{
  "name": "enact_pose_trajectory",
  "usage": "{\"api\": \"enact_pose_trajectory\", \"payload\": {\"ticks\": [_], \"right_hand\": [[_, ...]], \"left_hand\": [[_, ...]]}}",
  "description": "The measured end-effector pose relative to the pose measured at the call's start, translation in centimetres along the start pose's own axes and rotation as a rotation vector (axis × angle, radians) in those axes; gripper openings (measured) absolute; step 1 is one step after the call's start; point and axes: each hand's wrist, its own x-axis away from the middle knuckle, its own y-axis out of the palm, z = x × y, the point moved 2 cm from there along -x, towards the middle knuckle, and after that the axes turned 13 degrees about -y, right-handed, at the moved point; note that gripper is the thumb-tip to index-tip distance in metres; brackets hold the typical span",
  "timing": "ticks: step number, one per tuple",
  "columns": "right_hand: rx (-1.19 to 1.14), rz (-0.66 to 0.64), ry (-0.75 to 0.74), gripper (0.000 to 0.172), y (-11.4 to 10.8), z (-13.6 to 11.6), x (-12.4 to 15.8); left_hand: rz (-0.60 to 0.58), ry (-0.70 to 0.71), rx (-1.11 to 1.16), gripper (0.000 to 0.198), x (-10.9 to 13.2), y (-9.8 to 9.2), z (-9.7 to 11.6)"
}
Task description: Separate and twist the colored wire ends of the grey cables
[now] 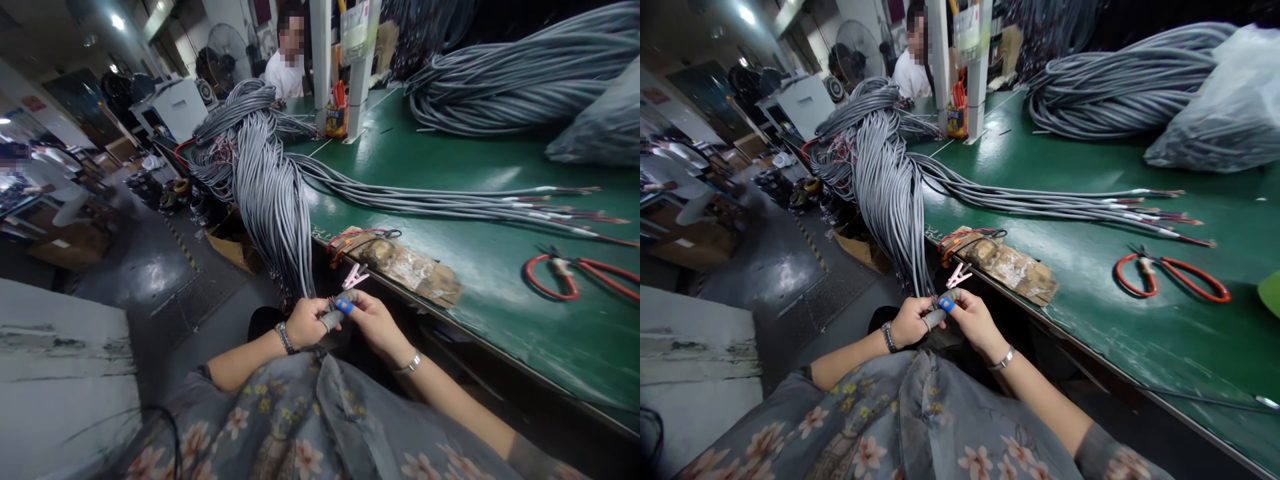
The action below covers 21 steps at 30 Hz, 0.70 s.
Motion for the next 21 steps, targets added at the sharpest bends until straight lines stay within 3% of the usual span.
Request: {"api": "enact_pose_trajectory", "payload": {"ticks": [3, 9, 15, 18, 21], "right_hand": [[-0.010, 0.021, 0.007, 0.040, 0.0, 0.0, -0.2], [-0.117, 0.155, 0.018, 0.036, -1.1, 1.4, 0.2], [-0.331, 0.187, 0.103, 0.044, -2.3, 2.0, -0.8], [-0.245, 0.135, 0.019, 0.049, -2.0, 1.3, -1.6], [-0.035, 0.196, -0.160, 0.050, -1.7, 0.4, -2.1]], "left_hand": [[0.015, -0.013, 0.126, 0.036, 0.0, 0.1, 0.1], [0.031, -0.174, 0.554, 0.046, -0.1, 0.5, 0.4], [-0.016, -0.219, 0.649, 0.046, -0.1, 0.6, 1.2], [-0.091, -0.229, 0.645, 0.046, -0.4, 0.7, 1.7], [-0.166, -0.244, 0.625, 0.046, -0.7, 1.0, 2.2]]}}
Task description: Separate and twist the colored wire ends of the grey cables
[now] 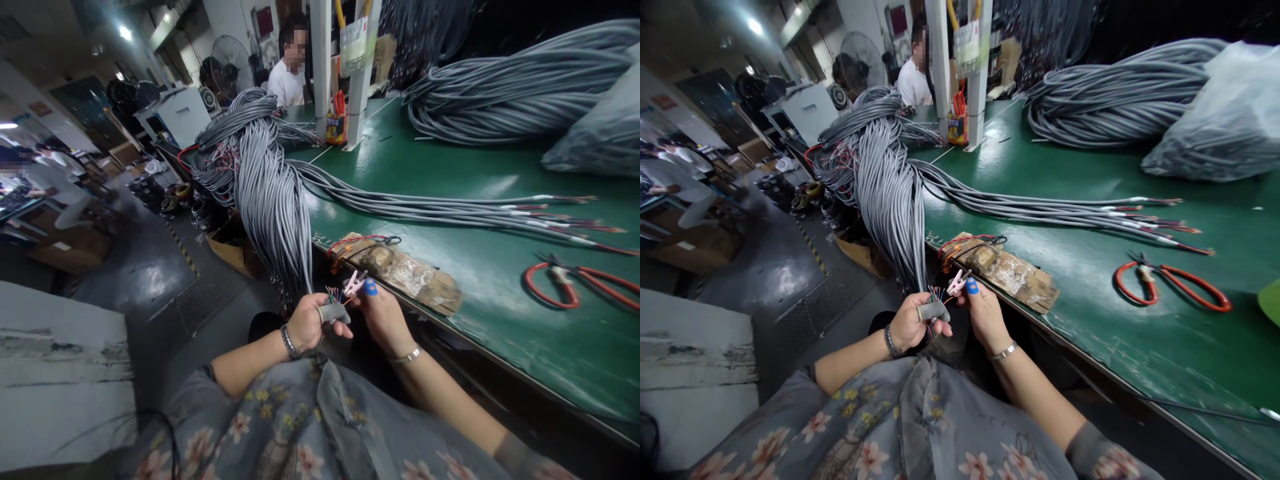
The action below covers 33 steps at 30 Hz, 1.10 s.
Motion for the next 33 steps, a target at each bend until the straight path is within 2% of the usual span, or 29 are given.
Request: {"api": "enact_pose_trajectory", "payload": {"ticks": [2, 7, 11, 15, 21, 28, 33], "right_hand": [[0.044, 0.027, -0.026, 0.052, 0.2, -0.1, -0.2], [-0.225, 0.031, 0.163, 0.052, 0.7, 0.9, -0.5], [-0.283, 0.083, 0.169, 0.043, 0.9, 1.1, -0.6], [-0.335, 0.057, 0.195, 0.045, 0.9, 0.9, -0.4], [-0.313, -0.013, 0.234, 0.047, 0.6, 0.5, -0.1], [-0.265, 0.024, 0.165, 0.042, 0.7, 0.1, 0.0], [-0.326, 0.030, 0.223, 0.036, 0.7, 0.4, -0.1]], "left_hand": [[-0.015, -0.013, -0.009, 0.047, -0.2, 0.2, 0.1], [0.004, -0.020, 0.015, 0.049, -0.6, 0.2, 0.0], [0.020, -0.035, 0.001, 0.046, -0.9, 0.2, -0.3], [0.028, -0.028, -0.020, 0.047, -0.8, 0.1, -0.4], [0.052, 0.027, -0.067, 0.049, 0.1, -0.2, -0.8], [0.155, 0.143, -0.033, 0.042, 0.2, 0.0, -0.4], [0.190, 0.163, -0.020, 0.042, -0.3, 0.3, -0.3]]}}
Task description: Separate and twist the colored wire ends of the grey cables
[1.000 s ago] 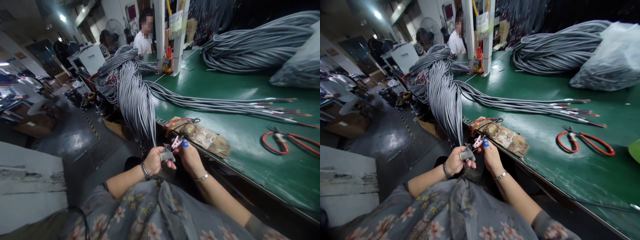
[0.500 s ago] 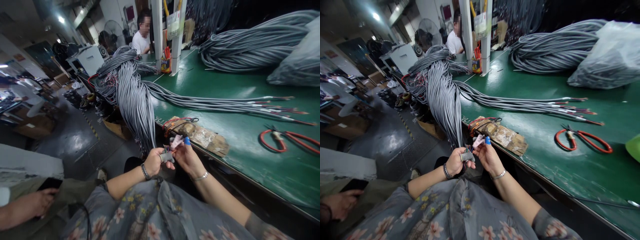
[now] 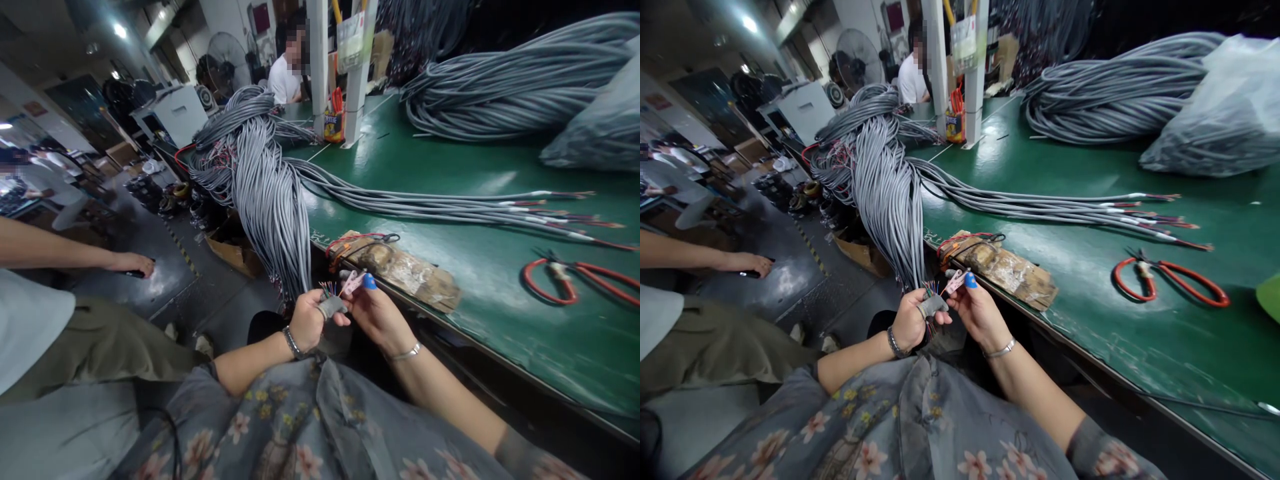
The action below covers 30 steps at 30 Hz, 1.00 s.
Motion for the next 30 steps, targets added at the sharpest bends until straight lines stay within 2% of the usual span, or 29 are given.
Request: {"api": "enact_pose_trajectory", "payload": {"ticks": [7, 11, 13, 15, 18, 20, 21, 23, 25, 26, 28, 30], "right_hand": [[-0.031, 0.055, 0.004, 0.036, 0.0, 0.5, -0.3], [-0.017, 0.014, 0.006, 0.047, -0.3, 0.6, 0.0], [0.003, -0.031, 0.023, 0.050, -0.7, 0.6, 0.2], [0.082, -0.061, 0.042, 0.047, -1.3, 0.5, 0.6], [0.332, -0.129, 0.065, 0.044, -2.1, -0.6, 1.4], [0.536, -0.276, 0.021, 0.039, -2.2, -2.3, 2.2], [0.627, -0.381, -0.022, 0.037, -2.1, -3.4, 2.6], [0.761, -0.508, -0.105, 0.034, -2.2, -6.0, 3.1], [0.858, -0.522, -0.177, 0.032, -2.7, -9.0, 2.8], [0.904, -0.491, -0.233, 0.031, -3.1, -10.5, 2.3], [1.007, -0.418, -0.328, 0.030, -4.1, -13.3, 0.6], [1.126, -0.282, -0.421, 0.029, -5.3, -15.3, -1.5]], "left_hand": [[-0.002, -0.020, -0.035, 0.046, -0.1, 0.1, -0.2], [-0.010, -0.014, -0.053, 0.044, -0.1, -0.4, -0.8], [-0.022, -0.010, -0.145, 0.041, -0.2, -1.2, -1.2], [-0.077, 0.031, -0.437, 0.034, -0.3, -2.3, -1.7], [-0.197, 0.209, -1.087, 0.013, -0.7, -4.4, -2.5], [-0.291, 0.212, -1.372, 0.018, -1.1, -5.9, -2.9], [-0.338, 0.186, -1.439, 0.019, -1.3, -6.6, -2.9], [-0.366, 0.165, -1.366, 0.016, -1.4, -7.4, -2.1], [-0.295, 0.141, -1.235, 0.015, -1.6, -7.5, -0.3], [-0.251, 0.143, -1.175, 0.016, -1.7, -7.3, 0.9], [-0.154, 0.241, -1.024, 0.022, -2.3, -6.3, 3.8], [-0.134, 0.300, -0.947, 0.025, -3.4, -4.9, 6.5]]}}
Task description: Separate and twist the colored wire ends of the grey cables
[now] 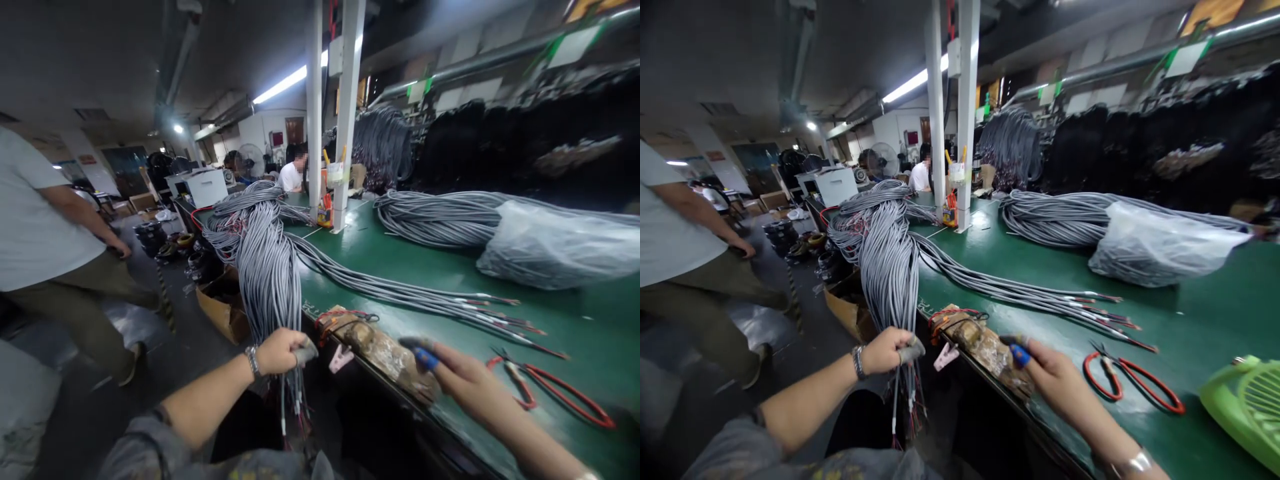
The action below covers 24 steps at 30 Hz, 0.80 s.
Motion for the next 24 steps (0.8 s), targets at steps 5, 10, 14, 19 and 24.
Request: {"api": "enact_pose_trajectory", "payload": {"ticks": [5, 10, 14, 19, 24], "right_hand": [[0.241, 0.111, 0.065, 0.034, -1.3, 3.2, -2.0], [0.328, -0.016, 0.070, 0.041, 0.3, 3.6, -1.9], [0.302, -0.027, 0.078, 0.042, 0.1, 3.6, -2.0], [0.237, -0.034, 0.079, 0.040, -0.4, 3.9, -2.2], [0.253, -0.073, 0.092, 0.037, -0.3, 4.5, -2.0]], "left_hand": [[0.217, 0.219, -0.324, 0.022, -6.7, -2.3, 4.8], [0.281, 0.158, -0.778, 0.041, -13.7, -3.0, 7.5], [0.266, 0.132, -0.872, 0.057, -18.0, -2.5, 9.2], [0.195, 0.100, -0.984, 0.059, -20.5, -1.2, 10.3], [0.136, 0.146, -1.069, 0.034, -19.7, -1.9, 9.8]]}}
